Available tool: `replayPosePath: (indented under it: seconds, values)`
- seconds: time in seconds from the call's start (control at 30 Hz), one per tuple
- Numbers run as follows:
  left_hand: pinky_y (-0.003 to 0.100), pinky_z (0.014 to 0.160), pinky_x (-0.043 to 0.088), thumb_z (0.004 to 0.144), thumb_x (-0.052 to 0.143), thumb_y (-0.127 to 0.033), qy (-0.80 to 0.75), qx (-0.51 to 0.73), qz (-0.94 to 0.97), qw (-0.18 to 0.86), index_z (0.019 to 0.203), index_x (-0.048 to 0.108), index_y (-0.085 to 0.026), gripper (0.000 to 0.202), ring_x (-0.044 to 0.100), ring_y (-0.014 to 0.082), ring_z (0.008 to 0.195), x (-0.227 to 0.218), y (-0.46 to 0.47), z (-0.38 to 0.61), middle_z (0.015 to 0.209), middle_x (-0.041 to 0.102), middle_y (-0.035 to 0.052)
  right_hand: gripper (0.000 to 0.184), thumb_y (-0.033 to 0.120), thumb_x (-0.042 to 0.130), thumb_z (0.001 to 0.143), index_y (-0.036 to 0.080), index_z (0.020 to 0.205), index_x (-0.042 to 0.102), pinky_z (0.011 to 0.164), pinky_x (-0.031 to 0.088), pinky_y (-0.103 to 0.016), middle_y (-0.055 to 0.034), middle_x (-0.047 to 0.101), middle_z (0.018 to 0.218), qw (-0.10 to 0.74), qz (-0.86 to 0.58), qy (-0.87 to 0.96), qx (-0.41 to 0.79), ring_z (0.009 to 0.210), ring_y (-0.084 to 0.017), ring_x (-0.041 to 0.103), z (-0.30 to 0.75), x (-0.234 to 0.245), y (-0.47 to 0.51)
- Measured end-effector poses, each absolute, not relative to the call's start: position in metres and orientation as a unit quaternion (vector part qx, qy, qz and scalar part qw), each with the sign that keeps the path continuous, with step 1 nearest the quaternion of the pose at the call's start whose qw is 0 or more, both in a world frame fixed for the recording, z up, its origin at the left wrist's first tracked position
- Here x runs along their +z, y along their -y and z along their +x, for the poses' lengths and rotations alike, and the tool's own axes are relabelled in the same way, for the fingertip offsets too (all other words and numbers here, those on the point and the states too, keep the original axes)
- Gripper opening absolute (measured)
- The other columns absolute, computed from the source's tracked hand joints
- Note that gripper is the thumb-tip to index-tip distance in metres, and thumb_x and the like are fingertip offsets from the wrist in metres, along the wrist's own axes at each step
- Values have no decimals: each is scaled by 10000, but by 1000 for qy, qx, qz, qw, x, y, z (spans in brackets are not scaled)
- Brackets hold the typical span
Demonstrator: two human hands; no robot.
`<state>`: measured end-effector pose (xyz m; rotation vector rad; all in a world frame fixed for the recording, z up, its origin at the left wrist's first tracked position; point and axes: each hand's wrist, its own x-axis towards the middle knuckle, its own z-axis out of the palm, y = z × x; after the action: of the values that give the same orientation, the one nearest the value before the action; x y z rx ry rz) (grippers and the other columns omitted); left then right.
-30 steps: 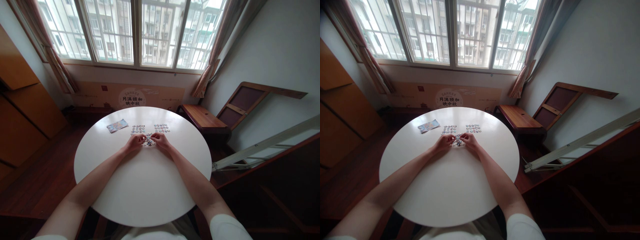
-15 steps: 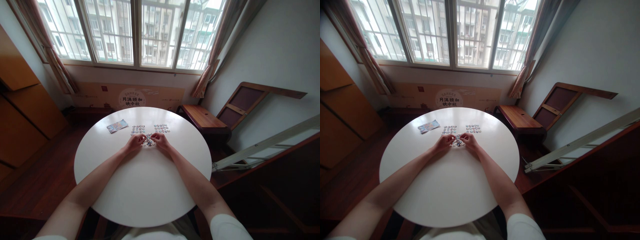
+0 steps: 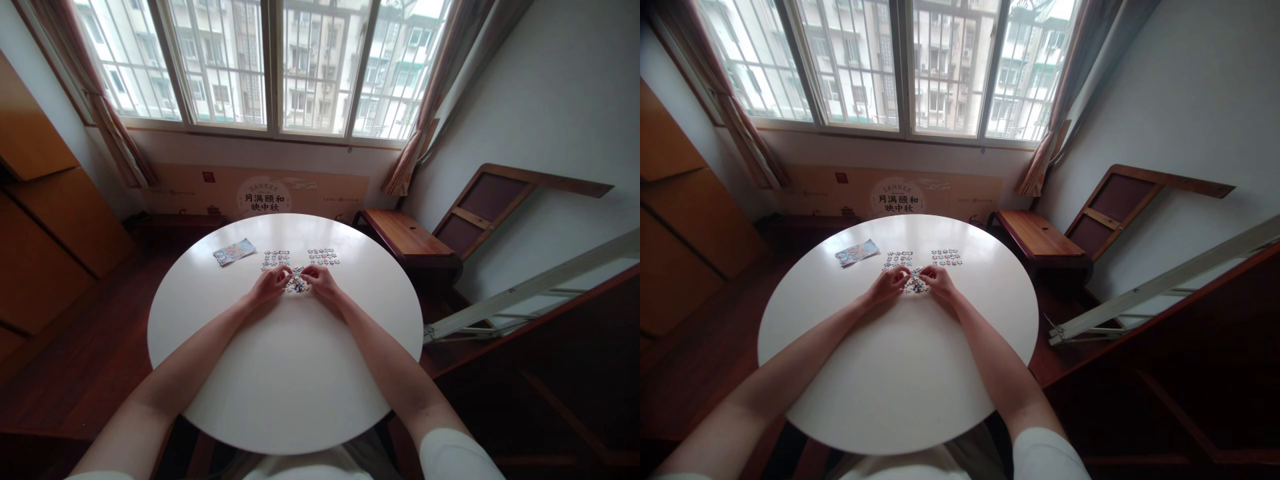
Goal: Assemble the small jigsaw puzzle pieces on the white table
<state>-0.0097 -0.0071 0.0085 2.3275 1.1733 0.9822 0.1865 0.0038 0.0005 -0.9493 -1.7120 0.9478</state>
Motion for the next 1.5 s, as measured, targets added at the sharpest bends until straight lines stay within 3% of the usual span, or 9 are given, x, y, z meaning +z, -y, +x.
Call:
replayPosePath:
  seconds: [1.5]
  values:
    - [170,534,354,825,494,-260,-418,341,822,184,881,615,-160,167,496,73,492,8,8,-9,526,566,-45,239,358,661,673,133,747,634,572,427,-253,-25,615,655,446,-382,700,407,588,-120,539,187,1,-2]
